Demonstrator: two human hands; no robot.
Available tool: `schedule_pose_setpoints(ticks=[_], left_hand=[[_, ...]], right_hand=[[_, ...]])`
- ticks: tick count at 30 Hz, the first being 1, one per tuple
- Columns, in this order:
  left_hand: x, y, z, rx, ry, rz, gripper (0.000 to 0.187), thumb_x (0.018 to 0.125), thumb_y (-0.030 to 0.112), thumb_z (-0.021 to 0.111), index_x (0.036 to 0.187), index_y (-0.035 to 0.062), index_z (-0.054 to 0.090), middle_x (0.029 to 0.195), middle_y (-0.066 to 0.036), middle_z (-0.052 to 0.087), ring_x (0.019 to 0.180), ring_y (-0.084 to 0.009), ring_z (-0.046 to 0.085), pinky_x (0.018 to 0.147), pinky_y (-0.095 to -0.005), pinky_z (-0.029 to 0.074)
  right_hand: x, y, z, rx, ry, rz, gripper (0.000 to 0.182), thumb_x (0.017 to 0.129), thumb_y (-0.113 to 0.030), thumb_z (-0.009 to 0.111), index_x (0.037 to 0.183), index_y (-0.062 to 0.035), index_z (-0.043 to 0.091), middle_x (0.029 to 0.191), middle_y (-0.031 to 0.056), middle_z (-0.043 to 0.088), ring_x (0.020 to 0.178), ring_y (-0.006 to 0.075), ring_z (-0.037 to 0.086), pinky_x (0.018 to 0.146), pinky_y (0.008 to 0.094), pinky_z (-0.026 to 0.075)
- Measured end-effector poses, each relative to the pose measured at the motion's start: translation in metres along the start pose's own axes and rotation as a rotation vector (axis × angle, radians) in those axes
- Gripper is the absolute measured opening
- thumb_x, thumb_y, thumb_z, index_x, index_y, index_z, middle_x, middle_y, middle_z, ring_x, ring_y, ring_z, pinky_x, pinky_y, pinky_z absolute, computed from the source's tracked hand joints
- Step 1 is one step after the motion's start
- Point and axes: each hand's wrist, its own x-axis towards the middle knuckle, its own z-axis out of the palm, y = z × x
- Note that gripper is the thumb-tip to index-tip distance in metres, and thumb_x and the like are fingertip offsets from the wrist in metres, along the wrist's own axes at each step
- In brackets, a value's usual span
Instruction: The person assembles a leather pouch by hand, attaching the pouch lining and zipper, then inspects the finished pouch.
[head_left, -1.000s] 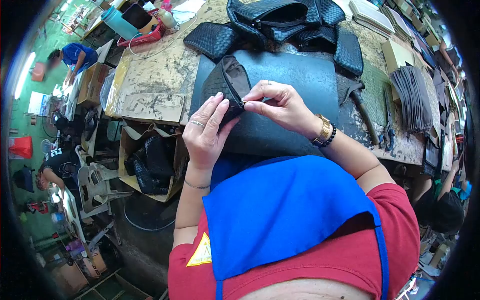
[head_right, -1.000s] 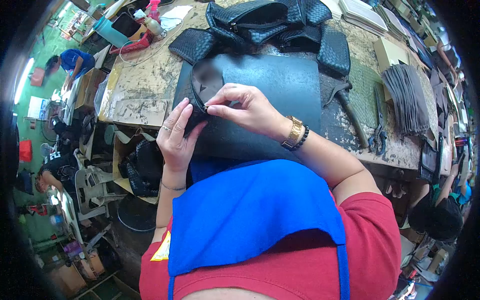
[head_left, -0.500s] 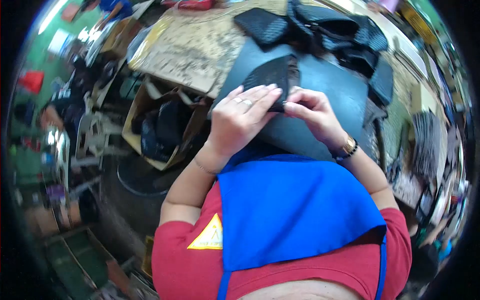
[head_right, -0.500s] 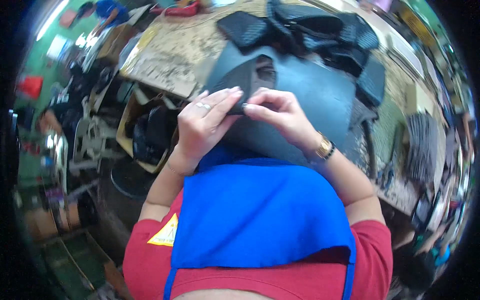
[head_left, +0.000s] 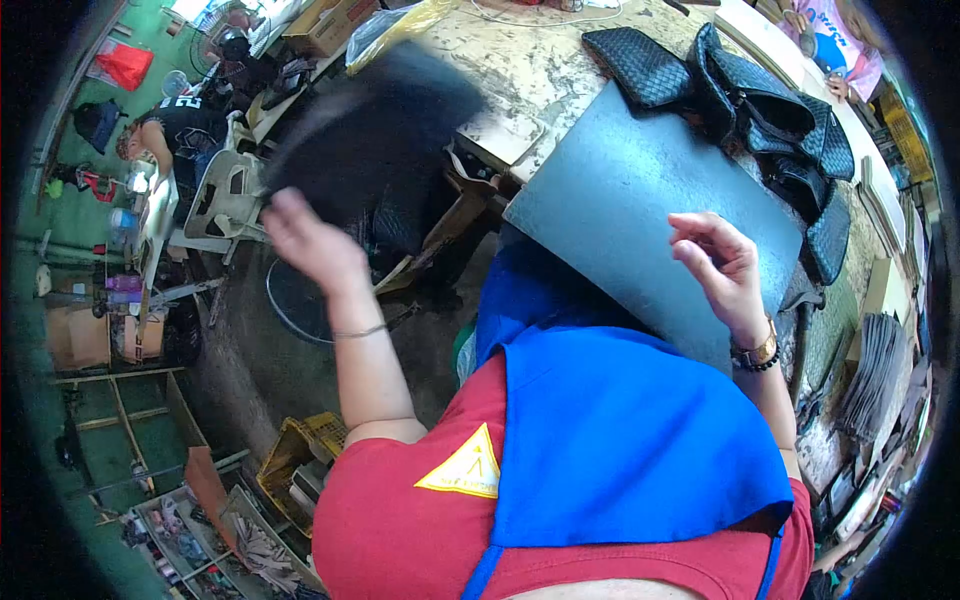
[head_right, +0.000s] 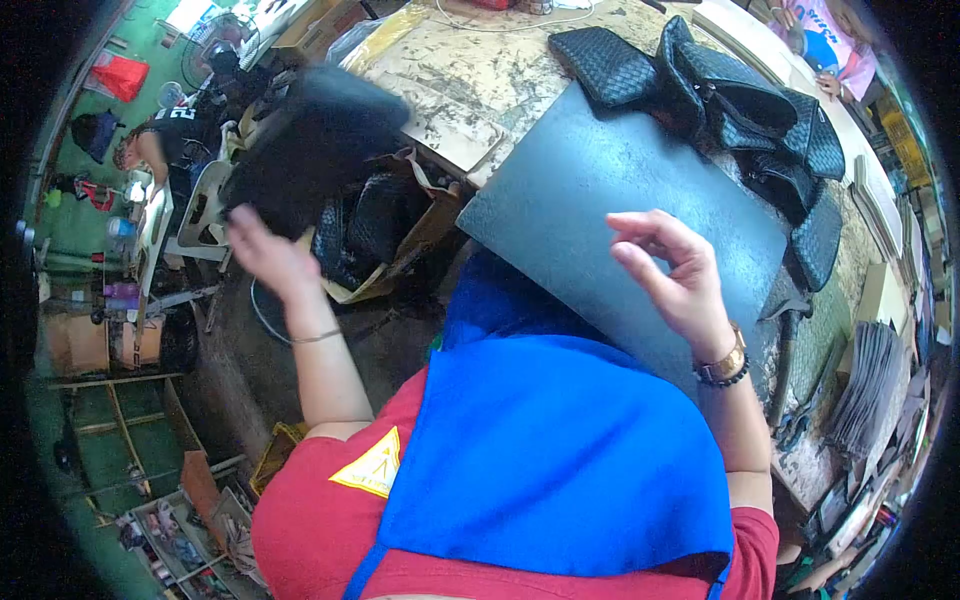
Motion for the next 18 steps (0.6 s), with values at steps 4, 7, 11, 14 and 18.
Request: schedule_pose_setpoints(ticks=[4,7,11,14,18], left_hand=[[0.073,-0.046,-0.049,-0.026,0.295,-0.016,0.058,0.102,0.036,0.054,0.136,-0.0077,0.038,0.139,-0.022,0.048,0.123,-0.0282,0.052,0.106,-0.0406,0.04],[0.112,-0.135,-0.066,0.05,0.36,-0.1,0.056,0.102,0.036,0.052,0.136,-0.0073,0.038,0.14,-0.023,0.047,0.118,-0.0297,0.056,0.1,-0.0411,0.046],[0.076,-0.186,-0.037,0.199,0.106,-0.471,0.071,0.099,0.042,0.057,0.144,-0.0055,0.031,0.143,-0.028,0.04,0.118,-0.0359,0.056,0.097,-0.0422,0.05],[0.051,-0.24,-0.038,0.39,0.048,-0.625,0.081,0.098,0.043,0.058,0.152,0.0003,0.017,0.153,-0.028,0.029,0.134,-0.0372,0.043,0.109,-0.0419,0.039],[-0.004,-0.205,-0.032,0.311,-0.134,-0.425,0.066,0.103,0.029,0.051,0.153,0.0007,0.018,0.156,-0.026,0.027,0.143,-0.0333,0.033,0.116,-0.04,0.028]], right_hand=[[-0.01,0.028,-0.019,0.053,0.133,0.085,0.024,0.094,-0.008,0.067,0.118,-0.0023,0.067,0.101,0.0014,0.068,0.088,0.0078,0.062,0.081,0.0228,0.05],[-0.01,0.036,-0.019,0.049,0.192,0.137,0.024,0.095,-0.011,0.066,0.117,-0.0015,0.067,0.1,0.0015,0.068,0.088,0.0081,0.062,0.08,0.023,0.051],[0.007,0.05,-0.017,-0.008,0.138,0.205,0.027,0.095,-0.018,0.067,0.116,-0.0022,0.068,0.104,0.0035,0.069,0.091,0.0095,0.062,0.081,0.0264,0.052],[0.049,0.063,-0.018,-0.3,0.14,0.032,0.032,0.091,-0.026,0.071,0.118,-0.0087,0.068,0.111,0.0094,0.067,0.095,0.0173,0.063,0.082,0.0307,0.052],[0.139,0.1,-0.041,-0.434,0.326,-0.063,0.053,0.086,-0.025,0.075,0.132,-0.0058,0.056,0.138,0.0205,0.049,0.1,0.0233,0.064,0.088,0.0351,0.054]])
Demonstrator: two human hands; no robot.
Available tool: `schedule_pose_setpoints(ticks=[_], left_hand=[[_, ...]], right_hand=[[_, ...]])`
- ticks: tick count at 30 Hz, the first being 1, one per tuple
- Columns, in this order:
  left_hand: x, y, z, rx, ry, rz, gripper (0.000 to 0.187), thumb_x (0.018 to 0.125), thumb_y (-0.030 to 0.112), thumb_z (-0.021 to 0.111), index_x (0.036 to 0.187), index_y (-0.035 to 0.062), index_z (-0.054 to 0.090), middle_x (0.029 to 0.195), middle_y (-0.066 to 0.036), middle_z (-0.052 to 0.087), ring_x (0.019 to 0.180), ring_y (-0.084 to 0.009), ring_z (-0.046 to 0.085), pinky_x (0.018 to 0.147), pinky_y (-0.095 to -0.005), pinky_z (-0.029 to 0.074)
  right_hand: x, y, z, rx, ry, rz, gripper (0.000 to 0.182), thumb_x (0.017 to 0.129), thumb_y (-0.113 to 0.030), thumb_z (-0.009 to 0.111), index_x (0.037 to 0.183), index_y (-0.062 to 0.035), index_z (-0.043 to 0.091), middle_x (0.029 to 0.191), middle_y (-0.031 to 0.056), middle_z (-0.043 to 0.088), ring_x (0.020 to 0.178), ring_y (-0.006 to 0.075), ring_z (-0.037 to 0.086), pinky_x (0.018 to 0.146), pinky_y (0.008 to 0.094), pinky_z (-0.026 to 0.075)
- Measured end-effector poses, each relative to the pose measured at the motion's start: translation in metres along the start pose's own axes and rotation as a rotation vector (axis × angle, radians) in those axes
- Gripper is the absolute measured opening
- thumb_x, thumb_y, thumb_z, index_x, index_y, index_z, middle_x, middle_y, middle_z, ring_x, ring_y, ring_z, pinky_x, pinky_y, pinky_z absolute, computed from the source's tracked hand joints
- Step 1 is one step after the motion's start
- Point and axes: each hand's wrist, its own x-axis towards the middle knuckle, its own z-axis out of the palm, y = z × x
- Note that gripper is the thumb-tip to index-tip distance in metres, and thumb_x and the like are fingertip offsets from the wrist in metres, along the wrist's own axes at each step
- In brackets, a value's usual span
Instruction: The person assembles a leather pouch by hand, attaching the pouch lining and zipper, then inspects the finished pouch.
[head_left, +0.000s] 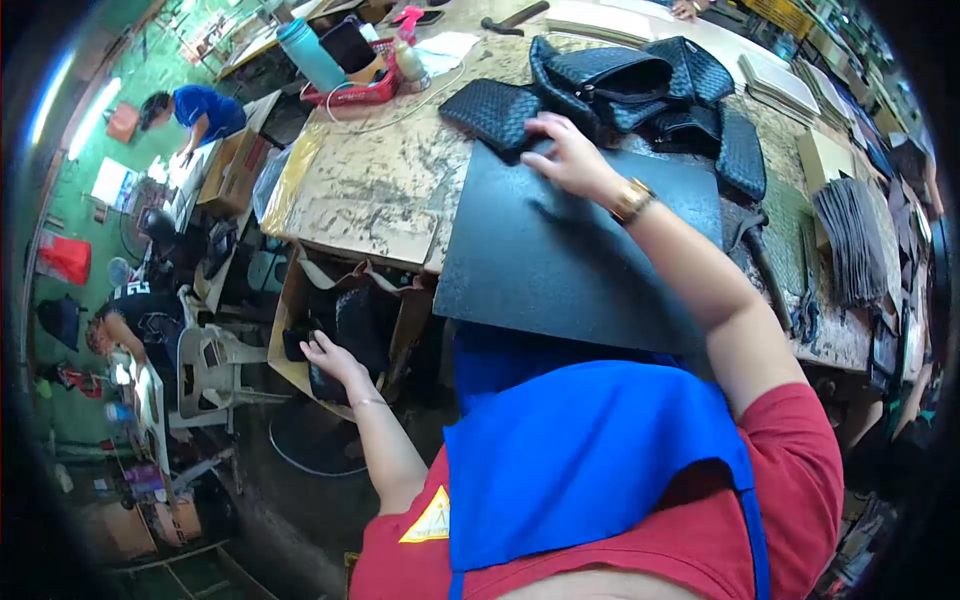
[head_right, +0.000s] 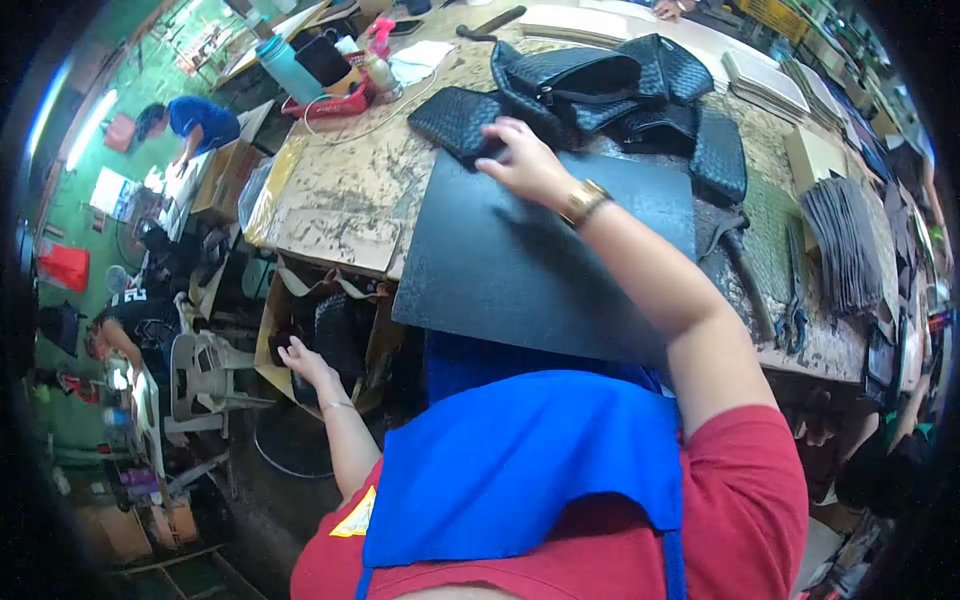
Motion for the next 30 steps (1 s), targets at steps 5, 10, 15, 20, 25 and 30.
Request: schedule_pose_setpoints(ticks=[5,10,15,20,25,30], left_hand=[[-0.047,0.028,-0.008,-0.045,-0.147,0.241,0.056,0.102,0.016,0.053,0.15,0.0005,0.028,0.152,-0.021,0.036,0.138,-0.0292,0.04,0.113,-0.038,0.034],[-0.082,0.077,0.01,-0.14,-0.333,0.336,0.047,0.101,0.01,0.053,0.144,-0.001,0.037,0.145,-0.018,0.045,0.13,-0.0262,0.048,0.112,-0.037,0.036],[-0.116,0.147,0.076,-0.015,-0.78,0.459,0.048,0.104,0.021,0.049,0.144,-0.0022,0.038,0.146,-0.019,0.045,0.133,-0.0253,0.046,0.113,-0.0367,0.033],[-0.149,0.182,0.166,-0.079,-1.113,0.36,0.068,0.1,0.032,0.058,0.15,-0.0019,0.027,0.151,-0.023,0.035,0.142,-0.0334,0.034,0.116,-0.0403,0.028],[-0.156,0.193,0.192,0.033,-1.239,0.353,0.07,0.09,0.012,0.065,0.149,0.0006,0.03,0.141,-0.023,0.045,0.131,-0.0308,0.046,0.111,-0.0391,0.036],[-0.165,0.196,0.183,-0.155,-1.282,0.219,0.048,0.091,-0.002,0.058,0.137,-0.0024,0.046,0.122,-0.011,0.058,0.11,-0.0142,0.057,0.097,-0.0281,0.046]], right_hand=[[0.068,0.014,0.013,-0.325,0.149,0.142,0.069,0.084,-0.037,0.073,0.137,0.0014,0.049,0.136,0.0293,0.051,0.118,0.0392,0.059,0.101,0.0417,0.048],[0.048,-0.016,0.007,-0.183,0.213,-0.14,0.053,0.081,-0.026,0.074,0.129,-0.0086,0.06,0.122,0.0174,0.065,0.11,0.0334,0.064,0.094,0.0408,0.051],[-0.05,-0.096,0.0,-0.456,0.114,-0.402,0.037,0.082,-0.019,0.07,0.118,-0.0124,0.063,0.089,0.0087,0.063,0.076,0.0287,0.067,0.064,0.0395,0.055],[-0.113,-0.121,-0.001,-0.498,-0.09,-0.477,0.03,0.089,-0.015,0.059,0.118,-0.0083,0.062,0.084,0.0074,0.063,0.066,0.0232,0.067,0.057,0.0355,0.054],[-0.124,-0.135,-0.023,-0.3,-0.15,-0.492,0.035,0.082,-0.033,0.077,0.108,-0.0113,0.069,0.089,0.0046,0.067,0.073,0.0239,0.068,0.062,0.0342,0.054],[-0.059,-0.089,-0.026,-0.147,0.056,-0.313,0.036,0.084,-0.032,0.074,0.109,-0.0058,0.07,0.099,0.0136,0.069,0.085,0.0317,0.068,0.073,0.0394,0.055]])
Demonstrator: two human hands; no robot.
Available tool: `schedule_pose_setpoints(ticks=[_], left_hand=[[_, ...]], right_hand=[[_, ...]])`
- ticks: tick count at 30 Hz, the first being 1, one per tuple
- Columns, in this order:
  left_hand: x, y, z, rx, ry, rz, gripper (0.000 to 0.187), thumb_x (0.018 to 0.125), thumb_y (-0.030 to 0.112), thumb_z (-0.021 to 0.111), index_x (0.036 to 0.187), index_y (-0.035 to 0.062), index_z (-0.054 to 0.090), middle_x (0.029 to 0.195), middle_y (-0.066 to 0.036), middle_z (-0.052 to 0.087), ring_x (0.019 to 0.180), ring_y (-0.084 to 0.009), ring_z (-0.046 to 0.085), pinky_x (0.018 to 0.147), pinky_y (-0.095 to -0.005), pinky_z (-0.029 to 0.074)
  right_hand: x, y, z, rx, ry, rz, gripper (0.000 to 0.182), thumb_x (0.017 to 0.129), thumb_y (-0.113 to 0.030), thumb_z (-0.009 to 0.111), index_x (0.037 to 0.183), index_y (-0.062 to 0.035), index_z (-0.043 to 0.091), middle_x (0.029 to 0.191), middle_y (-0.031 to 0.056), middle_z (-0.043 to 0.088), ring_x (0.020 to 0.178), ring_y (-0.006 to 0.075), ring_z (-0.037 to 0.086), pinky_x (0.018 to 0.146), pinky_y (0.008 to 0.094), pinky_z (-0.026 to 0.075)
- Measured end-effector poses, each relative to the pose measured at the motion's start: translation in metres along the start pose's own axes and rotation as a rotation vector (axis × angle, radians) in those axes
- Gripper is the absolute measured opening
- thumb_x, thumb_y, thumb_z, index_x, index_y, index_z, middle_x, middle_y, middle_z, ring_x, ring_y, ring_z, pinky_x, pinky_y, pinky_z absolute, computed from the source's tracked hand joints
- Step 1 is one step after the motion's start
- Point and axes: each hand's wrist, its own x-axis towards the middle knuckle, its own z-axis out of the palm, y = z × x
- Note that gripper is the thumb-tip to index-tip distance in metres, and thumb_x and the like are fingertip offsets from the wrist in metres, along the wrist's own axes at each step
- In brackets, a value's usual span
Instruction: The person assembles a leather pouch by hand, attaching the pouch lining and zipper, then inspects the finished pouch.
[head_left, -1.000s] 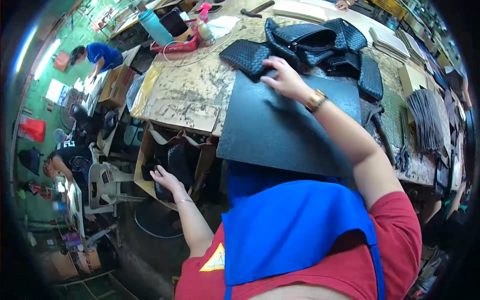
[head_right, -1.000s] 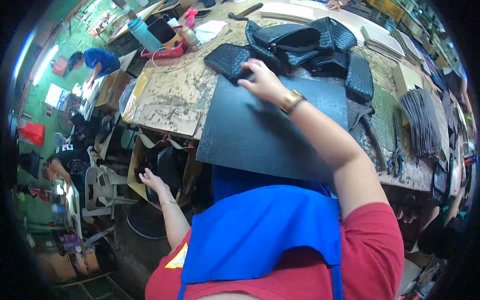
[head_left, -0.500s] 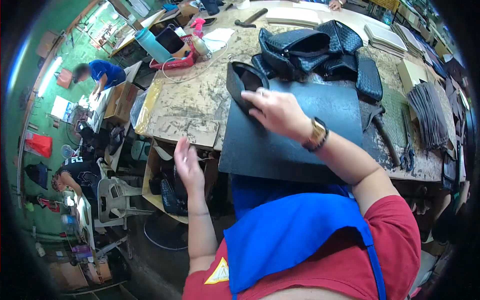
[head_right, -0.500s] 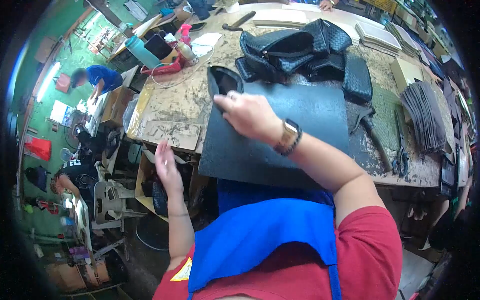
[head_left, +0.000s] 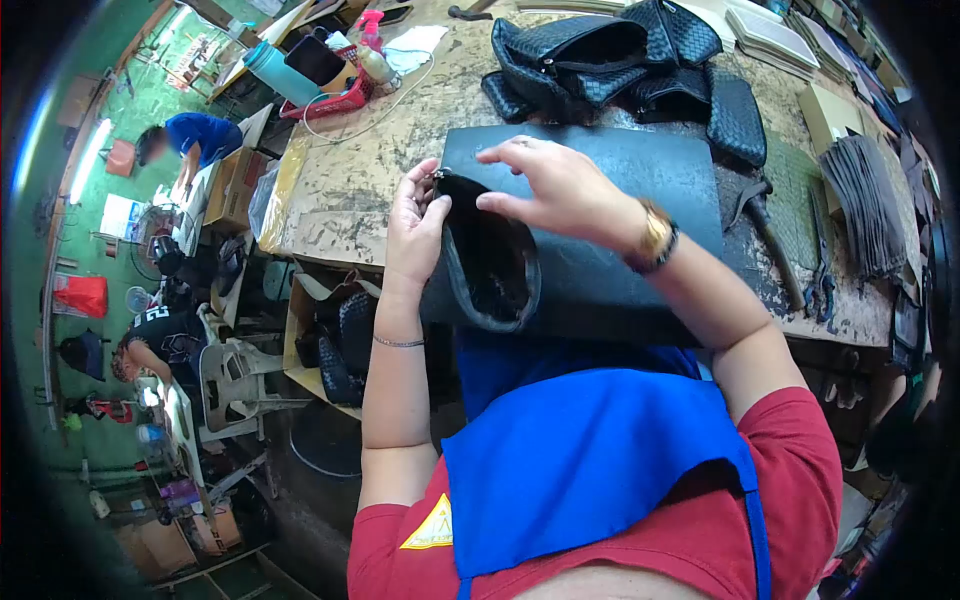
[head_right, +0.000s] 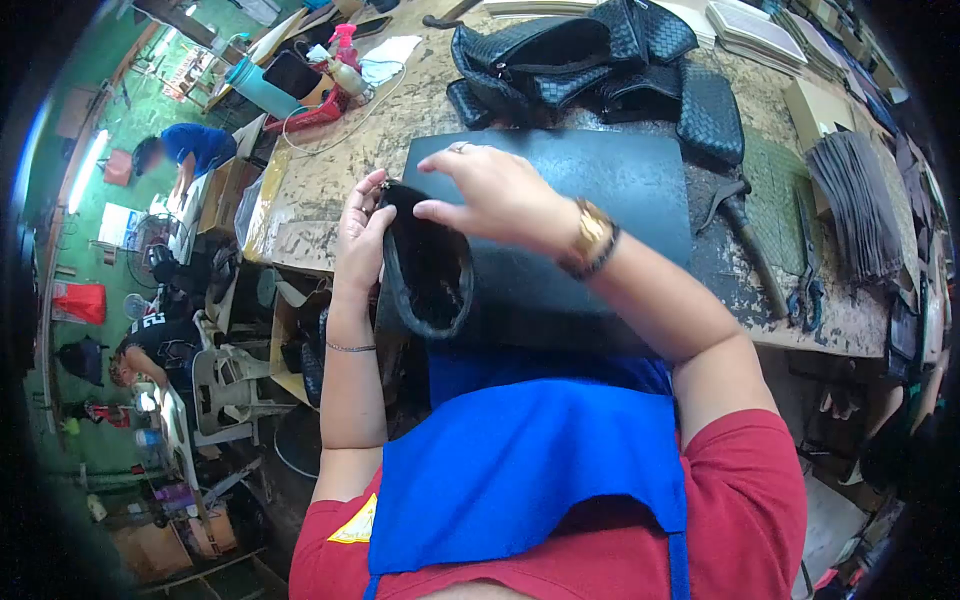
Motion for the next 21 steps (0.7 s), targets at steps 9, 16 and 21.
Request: schedule_pose_setpoints(ticks=[9,16,21], left_hand=[[-0.007,0.013,0.01,0.212,0.03,0.075,0.032,0.097,0.002,0.057,0.13,-0.0006,0.054,0.105,-0.005,0.065,0.093,-0.0077,0.06,0.086,-0.0214,0.047],[0.002,-0.003,-0.006,0.066,-0.119,-0.068,0.032,0.097,0.003,0.057,0.129,0.0043,0.051,0.09,-0.001,0.064,0.079,-0.0033,0.05,0.074,-0.0177,0.039],[0.005,-0.001,-0.014,0.031,-0.127,-0.203,0.022,0.098,0.007,0.058,0.12,0.0053,0.054,0.088,0.001,0.06,0.08,-0.0036,0.049,0.076,-0.0192,0.039]], right_hand=[[0.032,0.015,0.013,-0.015,-0.257,-0.018,0.023,0.087,-0.016,0.064,0.105,-0.0027,0.072,0.091,0.021,0.07,0.086,0.0355,0.069,0.076,0.0413,0.055],[0.023,0.038,0.011,0.184,-0.371,0.043,0.02,0.09,-0.015,0.062,0.106,-0.0063,0.069,0.094,0.0166,0.071,0.088,0.0331,0.068,0.079,0.0403,0.053],[0.022,0.025,0.004,0.093,-0.284,-0.151,0.018,0.083,-0.015,0.07,0.099,-0.0103,0.067,0.095,0.0111,0.07,0.091,0.0302,0.068,0.078,0.0408,0.053]])
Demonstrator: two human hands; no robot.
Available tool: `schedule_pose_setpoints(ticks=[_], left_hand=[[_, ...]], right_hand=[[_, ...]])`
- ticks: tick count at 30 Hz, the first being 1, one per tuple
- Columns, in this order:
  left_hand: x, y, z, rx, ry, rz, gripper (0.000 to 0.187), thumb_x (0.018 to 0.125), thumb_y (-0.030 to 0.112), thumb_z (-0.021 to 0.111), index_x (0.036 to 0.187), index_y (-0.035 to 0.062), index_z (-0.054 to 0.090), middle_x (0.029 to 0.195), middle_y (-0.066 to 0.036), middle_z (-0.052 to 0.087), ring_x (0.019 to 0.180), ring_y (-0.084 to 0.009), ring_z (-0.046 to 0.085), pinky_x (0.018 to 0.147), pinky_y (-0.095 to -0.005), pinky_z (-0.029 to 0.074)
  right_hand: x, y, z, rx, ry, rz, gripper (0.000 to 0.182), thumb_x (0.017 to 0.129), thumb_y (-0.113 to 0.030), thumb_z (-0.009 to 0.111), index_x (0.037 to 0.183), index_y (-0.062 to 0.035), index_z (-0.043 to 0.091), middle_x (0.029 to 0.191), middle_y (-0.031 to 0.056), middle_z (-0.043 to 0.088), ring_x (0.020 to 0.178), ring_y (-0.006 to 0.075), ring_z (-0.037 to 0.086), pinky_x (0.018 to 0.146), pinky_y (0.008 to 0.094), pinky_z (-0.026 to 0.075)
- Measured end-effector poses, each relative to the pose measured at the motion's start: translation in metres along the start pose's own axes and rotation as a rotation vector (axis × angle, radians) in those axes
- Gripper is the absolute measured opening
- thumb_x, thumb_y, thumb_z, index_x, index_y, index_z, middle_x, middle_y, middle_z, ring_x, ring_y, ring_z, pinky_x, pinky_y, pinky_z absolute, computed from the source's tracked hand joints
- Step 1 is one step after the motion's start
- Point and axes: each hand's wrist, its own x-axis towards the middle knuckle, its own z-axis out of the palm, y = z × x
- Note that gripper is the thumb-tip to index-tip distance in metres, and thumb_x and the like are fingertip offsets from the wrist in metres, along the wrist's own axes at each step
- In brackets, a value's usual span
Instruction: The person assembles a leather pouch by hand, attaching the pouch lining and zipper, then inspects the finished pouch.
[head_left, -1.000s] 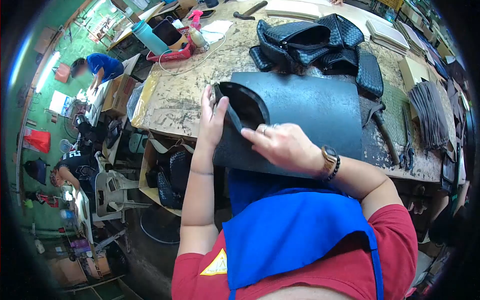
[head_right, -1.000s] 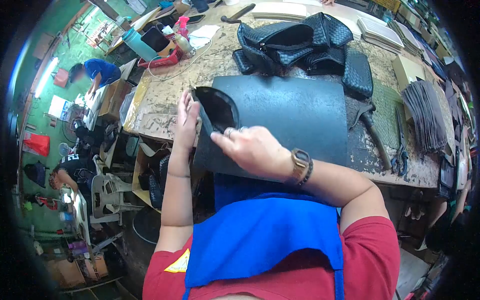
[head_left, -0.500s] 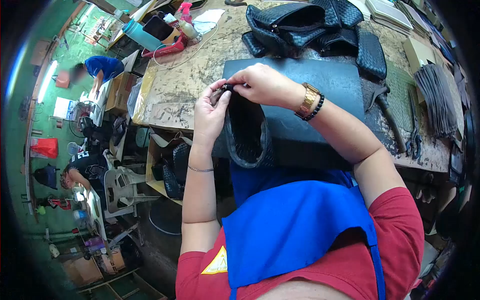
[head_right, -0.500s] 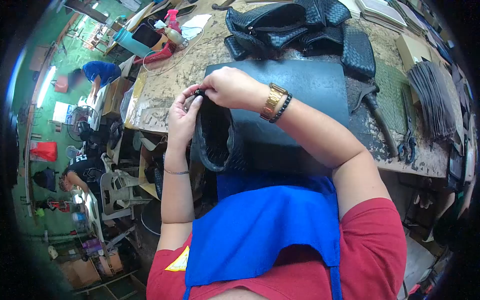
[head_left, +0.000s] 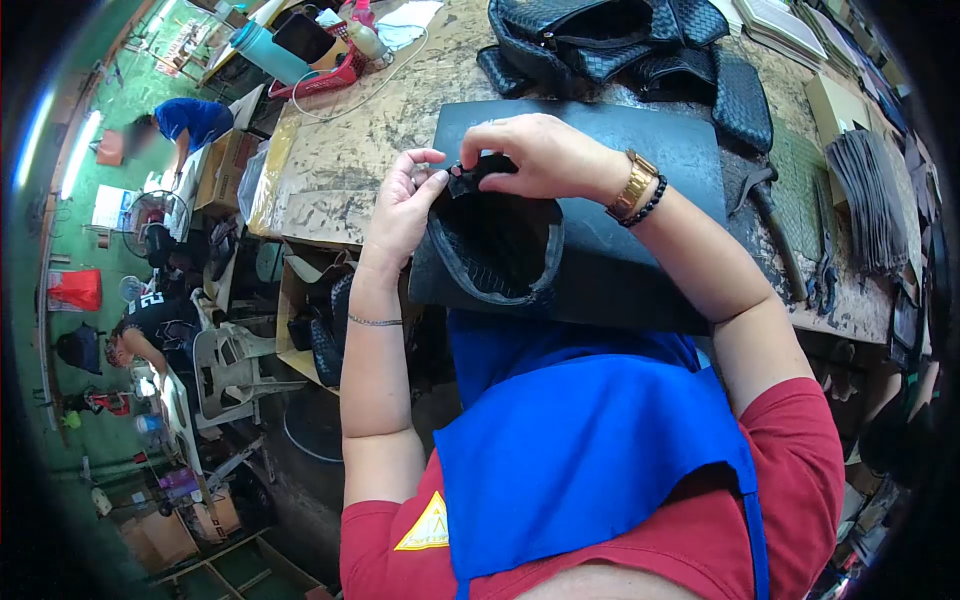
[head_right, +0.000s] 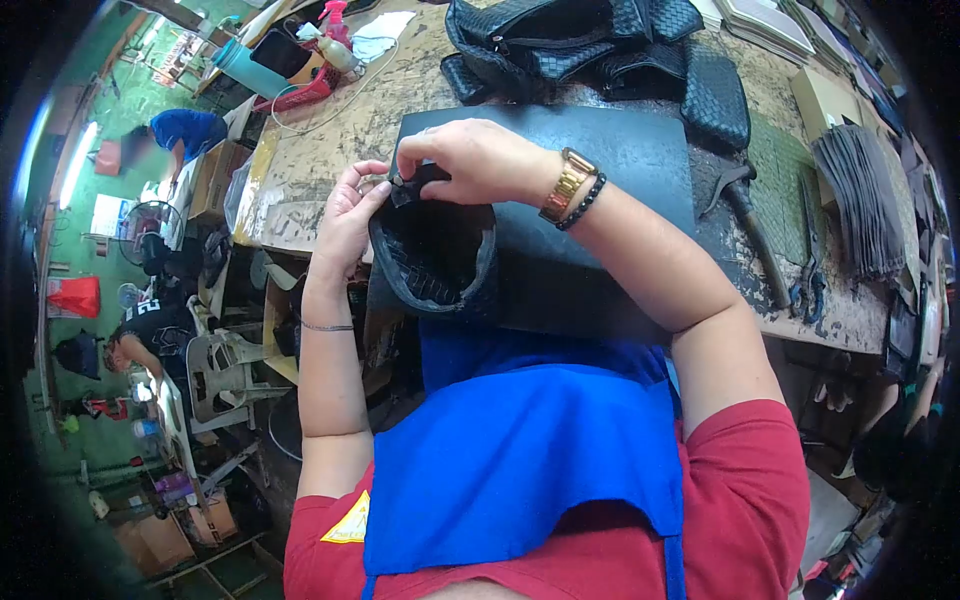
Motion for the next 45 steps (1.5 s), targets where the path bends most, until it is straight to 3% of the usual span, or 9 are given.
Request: schedule_pose_setpoints(ticks=[10,16,23,29,33,36,37,40,45], left_hand=[[-0.008,0.017,0.007,0.269,-0.051,0.142,0.027,0.087,-0.005,0.047,0.111,0.0048,0.055,0.1,-0.003,0.058,0.091,-0.0114,0.055,0.089,-0.0235,0.043],[-0.007,0.018,0.003,0.198,-0.061,0.038,0.026,0.089,-0.005,0.048,0.111,0.0066,0.053,0.098,-0.004,0.058,0.089,-0.0084,0.053,0.083,-0.0225,0.043],[-0.007,0.019,0.006,0.148,0.001,0.02,0.026,0.085,0.0,0.069,0.106,0.0066,0.054,0.09,-0.003,0.064,0.082,-0.0067,0.058,0.076,-0.0208,0.048],[-0.002,0.012,0.012,0.109,0.08,0.016,0.026,0.082,-0.001,0.073,0.097,0.0073,0.053,0.088,-0.003,0.065,0.079,-0.0067,0.061,0.073,-0.0215,0.05],[0.0,0.013,0.013,0.235,0.098,0.097,0.028,0.081,-0.006,0.069,0.096,0.0086,0.05,0.091,-0.002,0.065,0.082,-0.0066,0.061,0.076,-0.0219,0.05],[-0.002,0.019,0.016,0.28,0.131,0.108,0.028,0.079,-0.005,0.068,0.096,0.0077,0.05,0.091,-0.003,0.066,0.081,-0.008,0.062,0.076,-0.023,0.051],[-0.003,0.021,0.017,0.314,0.137,0.119,0.028,0.079,-0.005,0.069,0.097,0.0075,0.05,0.091,-0.004,0.066,0.081,-0.0085,0.062,0.076,-0.0235,0.051],[-0.005,0.026,0.021,0.439,0.154,0.171,0.029,0.078,-0.004,0.068,0.098,0.0066,0.051,0.091,-0.005,0.066,0.081,-0.0099,0.062,0.077,-0.0246,0.051],[-0.012,0.023,0.031,0.656,0.24,0.318,0.024,0.079,0.001,0.07,0.096,0.0046,0.053,0.086,-0.004,0.065,0.077,-0.0105,0.064,0.072,-0.0272,0.053]], right_hand=[[0.004,0.005,0.006,-0.18,-0.038,-0.145,0.015,0.085,-0.014,0.067,0.1,-0.0103,0.065,0.092,0.0091,0.066,0.084,0.0312,0.066,0.075,0.0396,0.053],[0.005,0.0,0.001,-0.306,-0.185,-0.302,0.016,0.087,-0.01,0.058,0.102,-0.0077,0.063,0.098,0.01,0.065,0.086,0.0307,0.067,0.074,0.0406,0.054],[0.011,-0.006,0.004,-0.517,-0.274,-0.321,0.012,0.085,-0.009,0.057,0.095,-0.0054,0.062,0.097,0.0101,0.062,0.087,0.0287,0.067,0.074,0.0393,0.056],[0.009,-0.003,0.005,-0.559,-0.281,-0.356,0.011,0.085,-0.009,0.059,0.093,-0.0041,0.063,0.099,0.0096,0.064,0.087,0.0291,0.067,0.075,0.0375,0.056],[0.011,0.011,0.0,-0.17,-0.147,-0.319,0.013,0.085,-0.009,0.066,0.097,-0.003,0.062,0.099,0.01,0.07,0.088,0.0291,0.069,0.077,0.0356,0.057],[0.011,-0.001,-0.009,0.163,-0.137,0.085,0.018,0.088,-0.016,0.07,0.096,-0.0024,0.063,0.096,0.0111,0.071,0.086,0.024,0.07,0.076,0.0348,0.057],[0.013,0.003,-0.007,0.115,-0.147,0.132,0.023,0.088,-0.022,0.073,0.096,-0.0021,0.066,0.096,0.0129,0.072,0.086,0.0201,0.07,0.076,0.0334,0.057],[0.018,0.016,0.003,0.155,-0.213,0.163,0.025,0.086,-0.023,0.075,0.096,-0.0013,0.07,0.09,0.0129,0.073,0.082,0.0206,0.071,0.075,0.0331,0.057],[0.021,0.01,0.003,0.067,-0.205,0.207,0.02,0.081,-0.017,0.076,0.093,-0.001,0.072,0.081,0.0139,0.073,0.076,0.0233,0.072,0.072,0.0325,0.056]])
